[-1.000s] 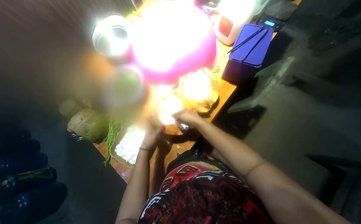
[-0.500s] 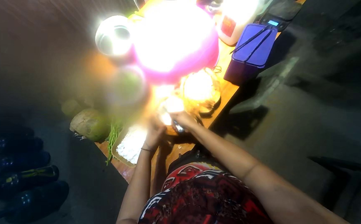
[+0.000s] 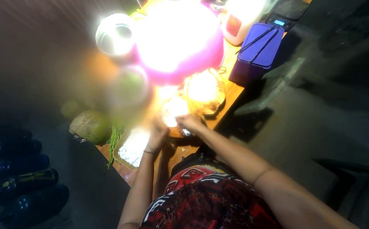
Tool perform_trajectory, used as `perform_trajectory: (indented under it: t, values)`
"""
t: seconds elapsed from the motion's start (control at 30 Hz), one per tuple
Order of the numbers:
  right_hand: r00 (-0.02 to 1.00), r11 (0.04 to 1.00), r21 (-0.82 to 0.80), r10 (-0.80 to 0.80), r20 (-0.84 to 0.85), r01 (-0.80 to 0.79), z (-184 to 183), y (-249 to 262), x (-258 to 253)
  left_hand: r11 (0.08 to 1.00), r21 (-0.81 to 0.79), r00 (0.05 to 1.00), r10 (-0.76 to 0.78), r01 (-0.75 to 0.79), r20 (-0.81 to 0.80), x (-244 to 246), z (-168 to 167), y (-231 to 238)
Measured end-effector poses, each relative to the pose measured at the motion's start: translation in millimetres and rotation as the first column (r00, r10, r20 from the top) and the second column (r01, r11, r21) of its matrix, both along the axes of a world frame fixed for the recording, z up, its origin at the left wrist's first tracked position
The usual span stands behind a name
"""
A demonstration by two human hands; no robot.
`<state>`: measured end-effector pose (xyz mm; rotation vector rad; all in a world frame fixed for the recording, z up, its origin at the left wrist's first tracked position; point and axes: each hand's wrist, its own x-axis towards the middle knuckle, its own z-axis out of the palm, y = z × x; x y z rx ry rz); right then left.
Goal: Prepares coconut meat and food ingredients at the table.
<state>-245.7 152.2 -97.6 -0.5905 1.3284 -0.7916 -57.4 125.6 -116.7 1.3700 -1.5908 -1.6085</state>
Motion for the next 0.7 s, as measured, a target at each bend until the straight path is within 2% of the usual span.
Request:
perform_trajectory:
  t: [0.07,0.23,0.37,0.43,0.53,0.63,0.7]
  values:
    - [0.997,0.997,-0.012,-0.075,0.005,0.075,-3,-5,3,1.000,-0.003,1.000,0.003,-0.003,-0.012,1,-6,-1]
    - [0.998,0.998,-0.034,0.062,0.000,-0.062,5,4,2,1.000,-0.018,1.000,-0.021,0.021,0.005,4,-7,-3]
    - [1.000,0.999,-0.037,-0.012,0.005,0.012,1,4,2,1.000,0.004,1.000,0.002,-0.002,-0.019,1,-5,-1]
    - [0.999,0.998,-0.050,0.032,-0.020,-0.033,0,5,8,1.000,-0.005,1.000,0.014,-0.014,-0.006,0,-5,-3]
    - [0.995,0.994,-0.048,0.097,-0.032,-0.098,-4,10,3,0.997,-0.056,0.987,0.060,-0.053,0.147,-1,-1,-25]
    - [1.000,1.000,-0.021,0.018,-0.006,-0.018,-4,11,0,0.987,-0.121,0.952,0.137,-0.107,0.275,-14,8,-59]
    - [1.000,0.999,-0.025,-0.022,-0.002,0.022,-3,6,4,0.991,-0.131,0.921,0.084,-0.036,0.381,-27,23,-77]
